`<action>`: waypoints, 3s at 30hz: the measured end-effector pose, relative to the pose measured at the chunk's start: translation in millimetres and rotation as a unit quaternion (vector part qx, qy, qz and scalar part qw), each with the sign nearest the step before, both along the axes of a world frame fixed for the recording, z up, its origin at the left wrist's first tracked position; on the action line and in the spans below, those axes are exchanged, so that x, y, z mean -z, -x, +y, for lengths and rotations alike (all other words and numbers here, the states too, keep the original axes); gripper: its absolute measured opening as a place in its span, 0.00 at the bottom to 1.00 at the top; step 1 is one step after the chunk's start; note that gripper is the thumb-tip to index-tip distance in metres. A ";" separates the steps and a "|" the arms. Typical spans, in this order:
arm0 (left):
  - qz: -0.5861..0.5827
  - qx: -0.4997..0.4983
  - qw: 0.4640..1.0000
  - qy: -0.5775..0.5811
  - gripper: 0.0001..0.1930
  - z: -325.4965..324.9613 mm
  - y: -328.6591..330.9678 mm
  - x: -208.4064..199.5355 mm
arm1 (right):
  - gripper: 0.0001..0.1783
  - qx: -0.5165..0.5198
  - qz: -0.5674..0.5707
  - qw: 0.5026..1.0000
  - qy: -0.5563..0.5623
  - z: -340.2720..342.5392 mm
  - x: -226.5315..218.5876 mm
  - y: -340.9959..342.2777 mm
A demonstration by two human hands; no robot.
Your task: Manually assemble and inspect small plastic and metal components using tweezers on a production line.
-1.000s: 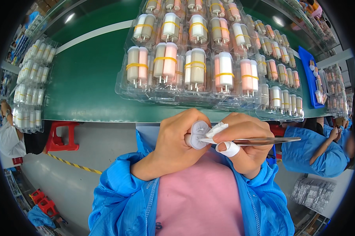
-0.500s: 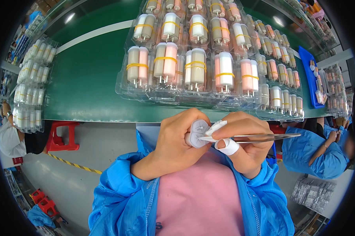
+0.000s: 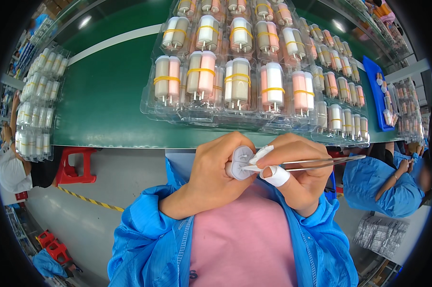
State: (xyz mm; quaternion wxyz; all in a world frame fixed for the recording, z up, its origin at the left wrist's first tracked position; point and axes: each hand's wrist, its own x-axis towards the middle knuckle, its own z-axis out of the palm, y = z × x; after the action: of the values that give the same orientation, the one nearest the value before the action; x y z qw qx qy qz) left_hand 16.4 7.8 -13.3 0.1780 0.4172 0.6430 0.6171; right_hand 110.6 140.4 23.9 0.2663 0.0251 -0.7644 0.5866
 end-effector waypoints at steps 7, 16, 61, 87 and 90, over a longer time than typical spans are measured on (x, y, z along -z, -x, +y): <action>0.025 -0.002 1.000 0.004 0.14 1.6 -0.1 -0.7 | 0.06 0.016 -0.002 0.998 -0.053 -2.6 -2.8 0.7; 0.107 -0.040 0.993 0.021 0.15 2.6 1.0 3.2 | 0.08 0.025 0.011 0.995 -0.096 -4.3 -1.9 2.5; 0.001 0.028 0.999 -0.040 0.12 -1.4 1.1 -1.4 | 0.08 0.024 0.027 0.998 -0.044 -0.6 -3.9 1.8; -0.012 0.043 0.999 -0.024 0.12 -3.0 0.2 -2.4 | 0.08 0.030 0.030 0.998 -0.034 -0.4 -1.9 -0.6; -0.016 0.044 0.999 -0.024 0.12 -3.0 0.0 -2.2 | 0.08 0.030 0.025 0.998 -0.043 -0.2 -2.5 -0.9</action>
State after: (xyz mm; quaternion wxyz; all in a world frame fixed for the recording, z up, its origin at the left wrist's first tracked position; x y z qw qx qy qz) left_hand 16.5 4.8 -11.1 0.2046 0.4393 0.6063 0.6306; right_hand 111.5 140.2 26.4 0.3015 0.0279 -0.7825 0.5441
